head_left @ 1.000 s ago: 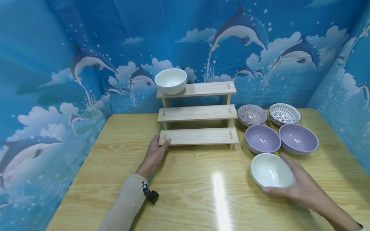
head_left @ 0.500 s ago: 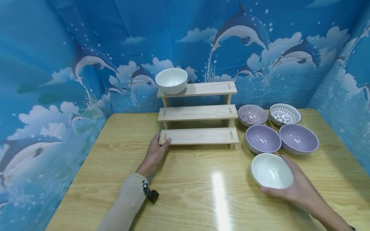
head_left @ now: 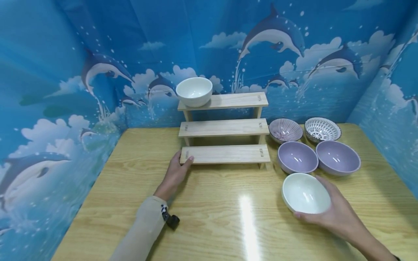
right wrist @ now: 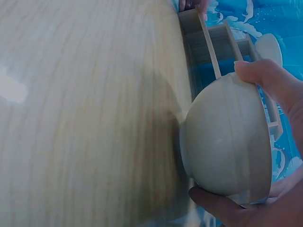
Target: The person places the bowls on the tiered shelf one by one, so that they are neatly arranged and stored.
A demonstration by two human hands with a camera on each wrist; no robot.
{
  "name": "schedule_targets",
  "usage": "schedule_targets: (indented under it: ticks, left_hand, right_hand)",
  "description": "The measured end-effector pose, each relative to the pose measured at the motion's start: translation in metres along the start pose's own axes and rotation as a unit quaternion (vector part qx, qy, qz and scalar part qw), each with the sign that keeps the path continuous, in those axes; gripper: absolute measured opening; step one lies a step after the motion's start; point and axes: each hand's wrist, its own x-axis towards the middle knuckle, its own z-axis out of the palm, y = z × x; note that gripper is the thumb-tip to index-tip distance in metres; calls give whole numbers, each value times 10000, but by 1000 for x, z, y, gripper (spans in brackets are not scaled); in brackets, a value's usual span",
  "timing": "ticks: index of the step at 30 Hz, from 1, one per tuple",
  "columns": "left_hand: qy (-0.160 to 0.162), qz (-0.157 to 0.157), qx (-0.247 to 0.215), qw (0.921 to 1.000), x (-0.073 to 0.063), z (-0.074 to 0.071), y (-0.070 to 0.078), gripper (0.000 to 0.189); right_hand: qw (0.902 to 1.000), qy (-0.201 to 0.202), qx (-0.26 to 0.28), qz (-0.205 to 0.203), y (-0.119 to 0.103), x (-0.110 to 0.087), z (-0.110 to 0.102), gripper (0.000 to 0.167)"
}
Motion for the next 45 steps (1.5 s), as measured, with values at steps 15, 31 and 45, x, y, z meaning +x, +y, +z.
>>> schedule_targets:
  ticks: [15, 31, 45]
  left_hand:
    - [-6, 18, 48, 10000, 0, -1, 1, 72]
    - [-19, 6, -29, 10000, -1, -1, 1, 72]
    - [19, -3, -32, 10000, 0, -1, 0, 72]
  right_hand:
    - [9998, -101, -107, -159, -32, 12, -6, 122]
    - [9967, -130, 235, -766, -73, 51, -17, 124]
    - [9949, -225, 288, -943, -105, 97, -26, 118]
